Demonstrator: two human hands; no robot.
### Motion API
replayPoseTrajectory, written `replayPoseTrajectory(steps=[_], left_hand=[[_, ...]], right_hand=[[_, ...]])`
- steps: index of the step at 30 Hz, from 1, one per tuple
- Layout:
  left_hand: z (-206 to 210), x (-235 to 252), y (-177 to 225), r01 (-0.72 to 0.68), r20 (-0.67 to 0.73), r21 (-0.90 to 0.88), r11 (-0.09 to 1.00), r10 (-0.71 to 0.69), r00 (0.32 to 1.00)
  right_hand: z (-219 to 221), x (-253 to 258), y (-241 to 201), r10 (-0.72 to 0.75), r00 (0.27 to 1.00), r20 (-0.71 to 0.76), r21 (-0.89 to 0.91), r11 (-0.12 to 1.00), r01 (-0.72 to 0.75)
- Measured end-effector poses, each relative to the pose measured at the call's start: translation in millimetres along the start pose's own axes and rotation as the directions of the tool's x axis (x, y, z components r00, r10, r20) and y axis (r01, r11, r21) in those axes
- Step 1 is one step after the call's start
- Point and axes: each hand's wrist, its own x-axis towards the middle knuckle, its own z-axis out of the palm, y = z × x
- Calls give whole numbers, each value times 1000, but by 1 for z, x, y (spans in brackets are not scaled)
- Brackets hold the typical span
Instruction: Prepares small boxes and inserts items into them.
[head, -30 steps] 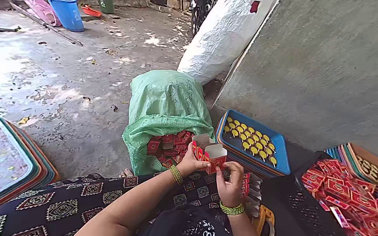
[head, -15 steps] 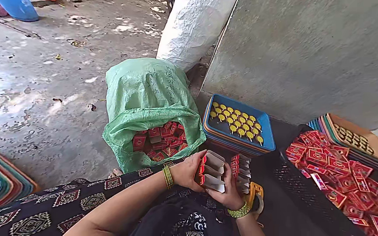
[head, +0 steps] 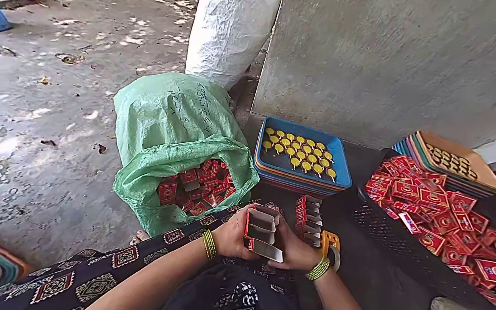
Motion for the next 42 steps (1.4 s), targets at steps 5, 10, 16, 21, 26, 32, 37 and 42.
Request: replayPoseTrajectory(steps=[5, 10, 16, 21, 26, 32, 37, 42], left_hand=[[1, 0, 2, -19, -48, -40, 999, 17, 999], [2, 1, -3, -4, -89, -22, 1000, 2, 996], [4, 2, -8, -23, -119, -10, 1000, 21, 993], [1, 1, -8, -1, -103, -5, 1000, 0, 995], [-2, 3, -7, 34, -78, -45, 998, -37, 996], [-3, 5, -8, 73, -81, -83, 994, -80, 994], [0, 5, -12, 25, -103, -88, 996, -34, 994], [-1, 2, -9, 12, -106, -60, 998, -18, 994]], right_hand=[[-113, 33, 68, 365, 838, -406, 193, 930, -312], [-202, 77, 149, 628, 305, -716, -103, 337, -936], [-207, 120, 177, 742, 95, -664, -182, -37, -983], [-205, 126, 186, 730, -28, -683, 8, -31, -999], [-209, 110, 152, 648, 85, -757, 63, 202, -977], [-161, 85, 81, 12, 610, -793, -250, 906, -343], [-95, 71, -23, -317, 760, -567, -223, 948, 229], [-62, 75, -46, -371, 871, -322, -369, 896, 245]])
